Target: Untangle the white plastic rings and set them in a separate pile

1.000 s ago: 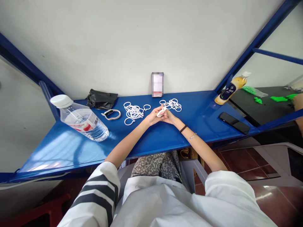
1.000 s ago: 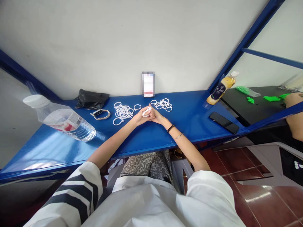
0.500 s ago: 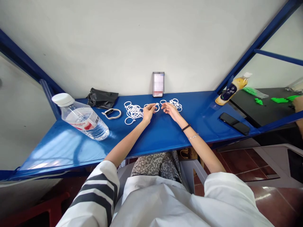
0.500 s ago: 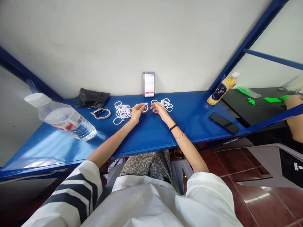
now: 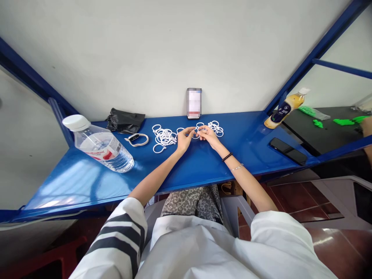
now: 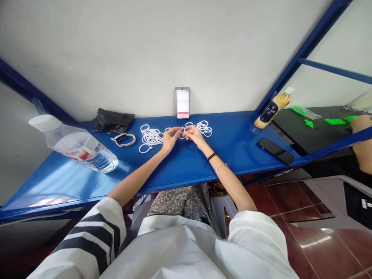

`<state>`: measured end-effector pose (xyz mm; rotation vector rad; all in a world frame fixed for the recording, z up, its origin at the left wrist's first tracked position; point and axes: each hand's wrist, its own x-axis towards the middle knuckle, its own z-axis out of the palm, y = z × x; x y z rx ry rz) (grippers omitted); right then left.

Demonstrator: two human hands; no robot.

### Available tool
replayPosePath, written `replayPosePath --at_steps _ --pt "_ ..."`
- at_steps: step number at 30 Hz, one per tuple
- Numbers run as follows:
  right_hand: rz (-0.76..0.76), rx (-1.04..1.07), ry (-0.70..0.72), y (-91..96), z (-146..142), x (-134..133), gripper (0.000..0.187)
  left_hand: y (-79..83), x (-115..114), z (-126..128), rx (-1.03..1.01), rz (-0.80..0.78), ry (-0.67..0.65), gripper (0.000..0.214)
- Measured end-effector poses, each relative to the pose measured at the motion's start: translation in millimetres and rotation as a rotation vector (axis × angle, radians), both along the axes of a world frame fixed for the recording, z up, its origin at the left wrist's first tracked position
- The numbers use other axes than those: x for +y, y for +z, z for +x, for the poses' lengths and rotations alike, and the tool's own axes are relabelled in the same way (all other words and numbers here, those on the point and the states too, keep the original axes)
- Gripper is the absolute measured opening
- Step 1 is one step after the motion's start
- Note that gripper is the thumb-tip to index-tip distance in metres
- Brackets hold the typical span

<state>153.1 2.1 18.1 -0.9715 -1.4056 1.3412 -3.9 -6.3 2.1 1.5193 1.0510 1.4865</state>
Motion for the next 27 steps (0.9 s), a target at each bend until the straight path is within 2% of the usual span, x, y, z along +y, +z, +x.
replayPosePath --at_steps 10,16,27 --pt "0.131 -0.053 -0.067 2.1 -1.0 -1.6 0.041 2.1 -3.4 1.7 0.064 0.055 0.025 0.033" --pt "0.22 -0.125 -0.089 1.7 -0.6 -1.9 0.034 3.2 -4.3 3.4 0.08 0.049 0.024 0.03" --pt "0.292 -0.178 -0.118 3.6 -2.2 -4.2 0.031 3.1 -4.3 2.3 0.088 0.053 0.002 0.03"
